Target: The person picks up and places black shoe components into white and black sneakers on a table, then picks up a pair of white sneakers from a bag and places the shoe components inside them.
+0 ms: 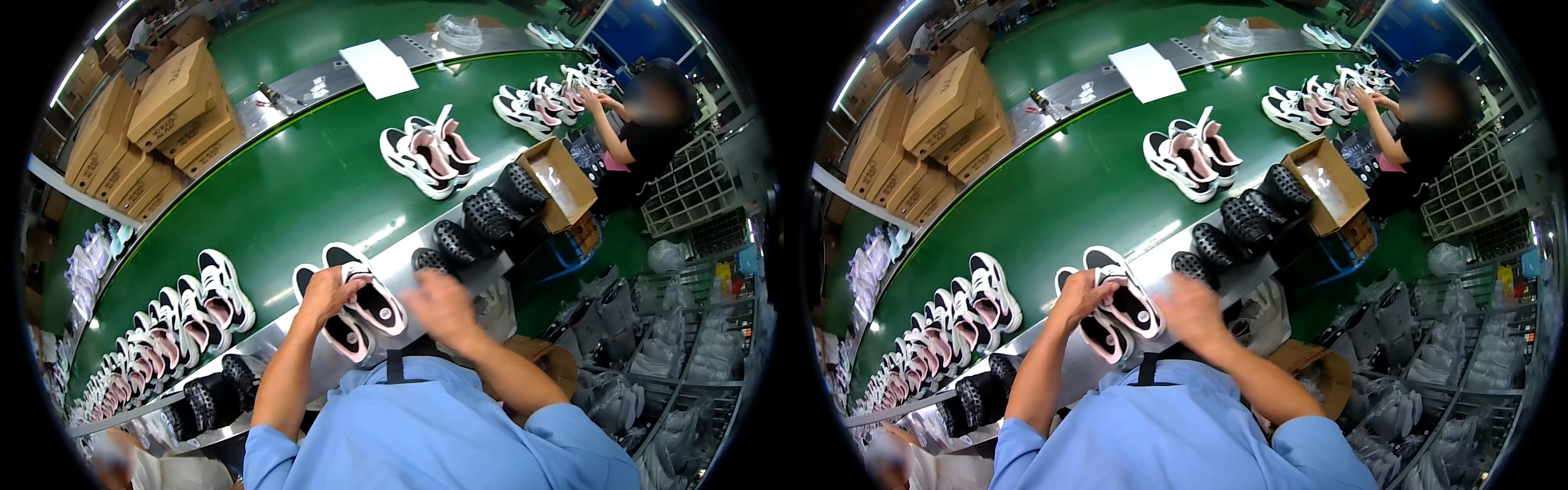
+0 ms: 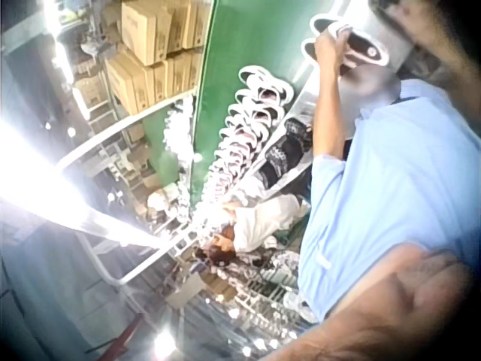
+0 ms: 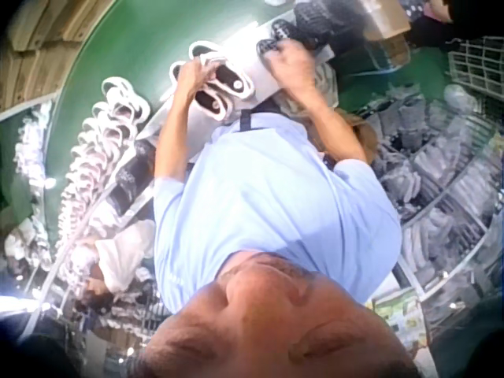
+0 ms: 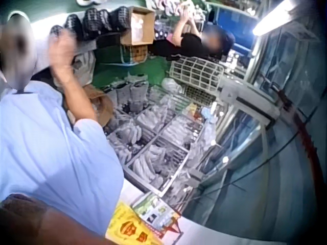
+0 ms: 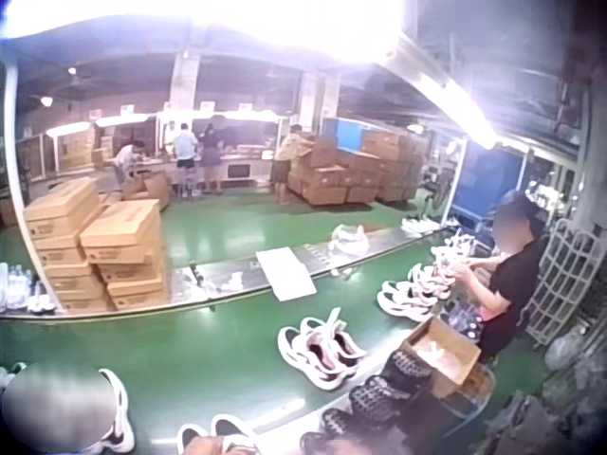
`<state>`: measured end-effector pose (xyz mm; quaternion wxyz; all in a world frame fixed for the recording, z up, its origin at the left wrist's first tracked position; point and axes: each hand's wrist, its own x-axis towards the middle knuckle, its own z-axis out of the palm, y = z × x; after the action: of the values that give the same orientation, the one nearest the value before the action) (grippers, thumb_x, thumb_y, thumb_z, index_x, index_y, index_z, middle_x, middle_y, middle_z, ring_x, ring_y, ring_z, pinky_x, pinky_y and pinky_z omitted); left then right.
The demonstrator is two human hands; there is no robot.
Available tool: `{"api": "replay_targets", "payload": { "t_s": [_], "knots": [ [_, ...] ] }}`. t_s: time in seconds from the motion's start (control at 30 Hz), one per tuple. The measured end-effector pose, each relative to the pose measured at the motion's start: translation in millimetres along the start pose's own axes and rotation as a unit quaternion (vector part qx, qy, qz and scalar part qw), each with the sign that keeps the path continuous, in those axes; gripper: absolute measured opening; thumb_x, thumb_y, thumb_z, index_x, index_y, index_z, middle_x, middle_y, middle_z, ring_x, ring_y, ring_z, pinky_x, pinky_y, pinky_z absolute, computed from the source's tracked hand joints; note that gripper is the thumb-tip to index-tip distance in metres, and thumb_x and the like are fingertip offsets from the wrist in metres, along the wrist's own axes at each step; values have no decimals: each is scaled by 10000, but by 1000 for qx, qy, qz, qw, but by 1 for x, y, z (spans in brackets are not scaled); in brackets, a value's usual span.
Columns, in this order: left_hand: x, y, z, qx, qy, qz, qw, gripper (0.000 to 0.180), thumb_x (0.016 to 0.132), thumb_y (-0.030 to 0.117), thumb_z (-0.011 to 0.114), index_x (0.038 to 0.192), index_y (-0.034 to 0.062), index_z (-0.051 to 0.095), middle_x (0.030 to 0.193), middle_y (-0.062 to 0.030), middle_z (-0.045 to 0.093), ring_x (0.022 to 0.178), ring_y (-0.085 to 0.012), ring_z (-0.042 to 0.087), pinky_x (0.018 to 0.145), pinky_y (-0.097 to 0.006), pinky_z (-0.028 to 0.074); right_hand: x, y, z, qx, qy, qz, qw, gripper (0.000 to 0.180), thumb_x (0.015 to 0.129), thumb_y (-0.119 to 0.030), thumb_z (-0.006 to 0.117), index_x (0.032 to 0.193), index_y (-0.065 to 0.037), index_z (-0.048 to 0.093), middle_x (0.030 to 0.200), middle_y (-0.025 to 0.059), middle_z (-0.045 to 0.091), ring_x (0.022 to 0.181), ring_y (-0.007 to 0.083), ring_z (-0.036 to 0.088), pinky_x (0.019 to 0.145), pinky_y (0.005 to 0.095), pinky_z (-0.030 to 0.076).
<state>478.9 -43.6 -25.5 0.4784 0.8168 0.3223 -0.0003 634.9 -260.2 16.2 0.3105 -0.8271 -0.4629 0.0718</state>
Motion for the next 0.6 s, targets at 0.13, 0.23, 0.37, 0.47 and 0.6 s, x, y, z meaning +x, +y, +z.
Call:
{"api": "replay_targets", "payload": {
  "t_s": [0.13,0.23,0.37,0.47,0.6],
  "knots": [
    [0,2,4,37,57,-2,998,296,955,419,715,990,145,822,715,-73,719,693,-270,701,697,-410,553,36,114,-89,-112,139,173,969,524,944,-381,709,1270,14,599,1156,260,655,1089,443,638,912,517,522],
    [0,28,0,83,44,-21,995,289,995,382,661,993,145,825,701,-73,708,664,-265,688,682,-406,550,54,213,-115,-181,99,221,953,636,938,-442,708,1380,-5,570,1243,268,643,1164,444,633,953,516,524],
    [0,28,-2,84,48,-41,994,335,1003,350,653,1007,38,776,788,-178,720,737,-308,696,725,-433,541,83,252,-102,-232,-43,249,939,696,931,-486,718,1429,-29,552,1344,266,614,1227,436,625,1010,516,525],
    [1,26,-4,58,33,-53,996,386,998,349,662,1009,-29,739,849,-234,721,776,-335,684,753,-447,530,94,272,-86,-281,-81,210,933,653,934,-509,711,1342,-13,592,1339,254,625,1215,423,637,990,519,541],
    [6,23,-3,62,26,-40,997,417,1018,373,628,1007,-30,734,824,-226,713,764,-336,672,744,-452,521,78,280,-102,-404,-13,103,909,555,895,-585,713,1055,-55,670,1065,131,683,1020,313,699,828,450,592]
  ]
}}
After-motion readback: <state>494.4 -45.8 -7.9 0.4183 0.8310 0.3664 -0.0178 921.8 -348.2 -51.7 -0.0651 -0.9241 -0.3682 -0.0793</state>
